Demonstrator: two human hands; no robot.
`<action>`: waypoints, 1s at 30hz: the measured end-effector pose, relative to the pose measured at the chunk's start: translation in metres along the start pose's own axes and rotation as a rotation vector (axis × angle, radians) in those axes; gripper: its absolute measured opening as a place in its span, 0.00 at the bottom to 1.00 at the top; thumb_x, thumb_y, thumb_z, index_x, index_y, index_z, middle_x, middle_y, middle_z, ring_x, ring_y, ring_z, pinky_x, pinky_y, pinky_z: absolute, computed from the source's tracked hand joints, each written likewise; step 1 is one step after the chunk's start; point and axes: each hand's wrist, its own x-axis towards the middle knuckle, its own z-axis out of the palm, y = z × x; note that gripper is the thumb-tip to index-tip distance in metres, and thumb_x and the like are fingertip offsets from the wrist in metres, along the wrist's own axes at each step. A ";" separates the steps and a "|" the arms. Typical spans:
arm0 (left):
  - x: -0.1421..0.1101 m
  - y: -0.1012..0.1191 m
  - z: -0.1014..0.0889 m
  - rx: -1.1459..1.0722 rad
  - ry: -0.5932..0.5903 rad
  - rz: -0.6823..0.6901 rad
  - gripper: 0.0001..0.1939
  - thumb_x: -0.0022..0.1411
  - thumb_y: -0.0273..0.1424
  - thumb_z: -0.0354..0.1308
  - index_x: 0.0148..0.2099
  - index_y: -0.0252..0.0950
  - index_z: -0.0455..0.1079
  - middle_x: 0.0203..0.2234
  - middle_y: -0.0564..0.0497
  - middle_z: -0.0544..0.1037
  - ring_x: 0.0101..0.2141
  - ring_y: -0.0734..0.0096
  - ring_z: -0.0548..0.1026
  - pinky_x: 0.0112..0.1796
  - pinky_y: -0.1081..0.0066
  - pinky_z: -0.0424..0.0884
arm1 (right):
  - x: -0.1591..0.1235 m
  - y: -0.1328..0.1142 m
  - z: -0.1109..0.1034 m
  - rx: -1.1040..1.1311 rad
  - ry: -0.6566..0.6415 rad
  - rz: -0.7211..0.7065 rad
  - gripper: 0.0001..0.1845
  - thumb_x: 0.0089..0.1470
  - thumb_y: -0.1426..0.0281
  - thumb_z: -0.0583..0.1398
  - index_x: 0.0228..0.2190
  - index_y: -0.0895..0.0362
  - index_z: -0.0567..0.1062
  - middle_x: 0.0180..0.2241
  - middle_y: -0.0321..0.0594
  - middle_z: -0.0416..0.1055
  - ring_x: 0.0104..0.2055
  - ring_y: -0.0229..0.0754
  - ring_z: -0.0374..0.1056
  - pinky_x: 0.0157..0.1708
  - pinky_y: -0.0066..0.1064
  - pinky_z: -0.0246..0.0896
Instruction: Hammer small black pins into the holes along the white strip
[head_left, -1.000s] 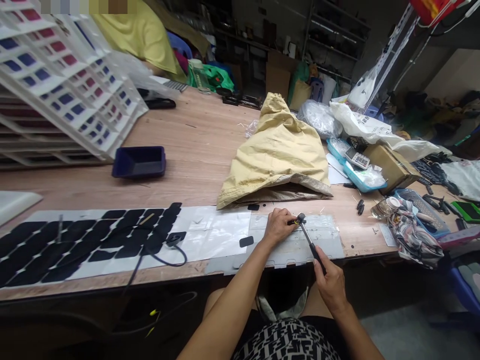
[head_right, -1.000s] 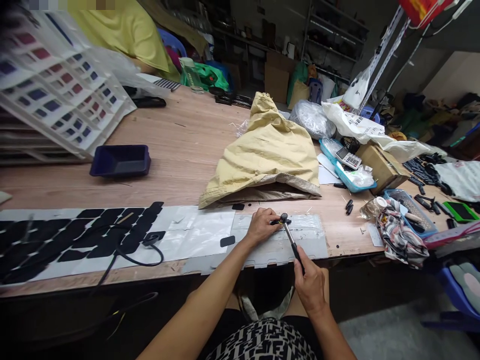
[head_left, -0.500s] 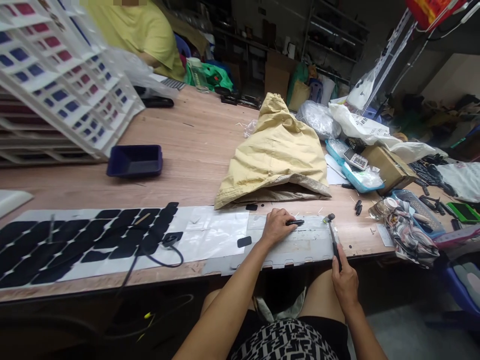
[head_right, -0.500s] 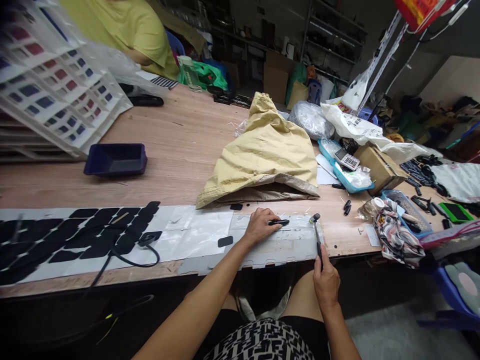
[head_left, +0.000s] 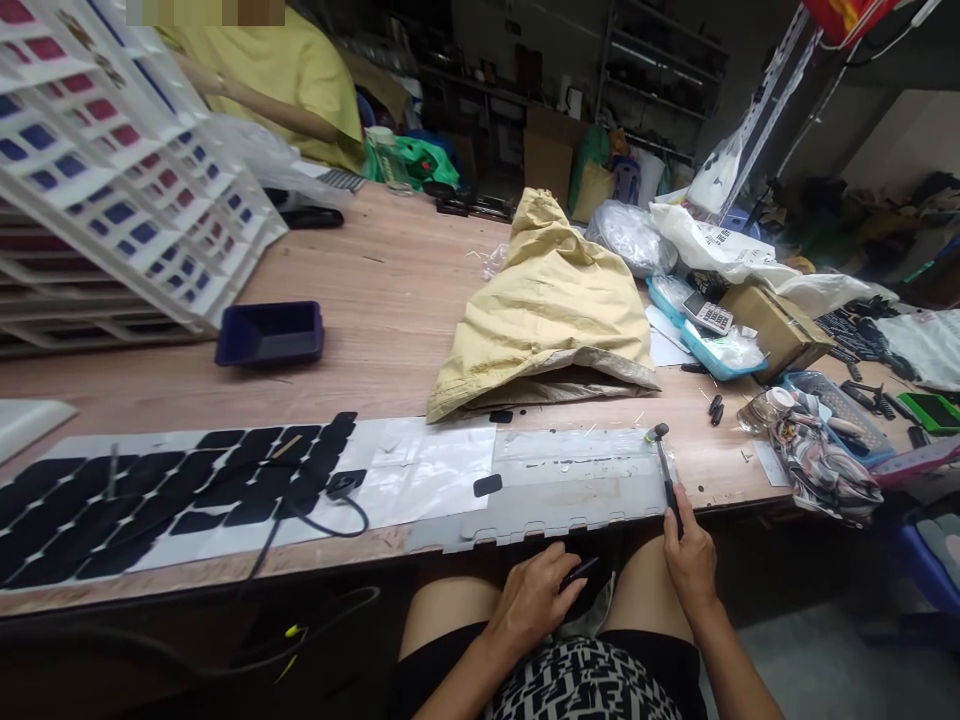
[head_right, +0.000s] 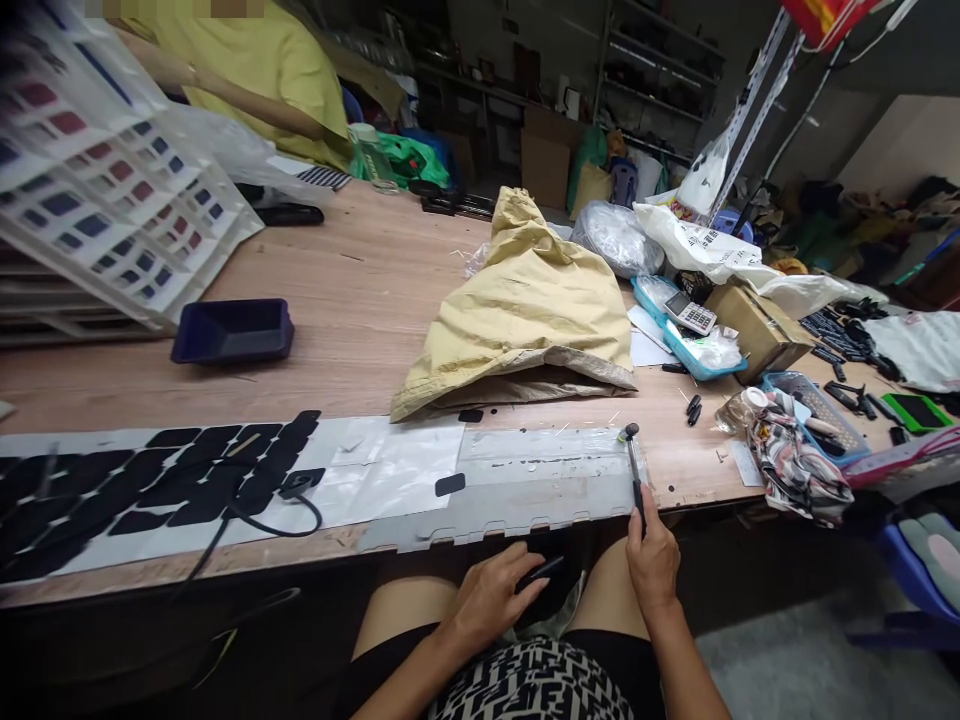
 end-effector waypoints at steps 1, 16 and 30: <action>0.000 -0.001 0.003 -0.007 -0.024 -0.047 0.17 0.62 0.38 0.56 0.53 0.48 0.74 0.41 0.48 0.77 0.40 0.60 0.77 0.39 0.66 0.70 | 0.000 0.000 0.000 0.003 -0.001 0.001 0.28 0.65 0.58 0.48 0.60 0.54 0.70 0.32 0.44 0.81 0.29 0.47 0.76 0.29 0.29 0.66; 0.237 0.025 -0.106 -0.176 0.579 -0.139 0.12 0.60 0.32 0.56 0.43 0.35 0.78 0.41 0.42 0.77 0.45 0.59 0.75 0.46 0.65 0.69 | -0.001 0.008 0.007 0.047 -0.030 -0.016 0.27 0.66 0.60 0.49 0.61 0.52 0.68 0.50 0.45 0.77 0.43 0.50 0.78 0.40 0.34 0.72; 0.307 0.021 -0.106 -0.382 0.404 -0.669 0.19 0.49 0.44 0.64 0.38 0.36 0.76 0.41 0.35 0.80 0.45 0.45 0.77 0.40 0.59 0.69 | -0.004 0.007 0.010 0.143 -0.026 -0.023 0.27 0.66 0.60 0.49 0.62 0.55 0.67 0.53 0.45 0.74 0.49 0.49 0.76 0.45 0.33 0.72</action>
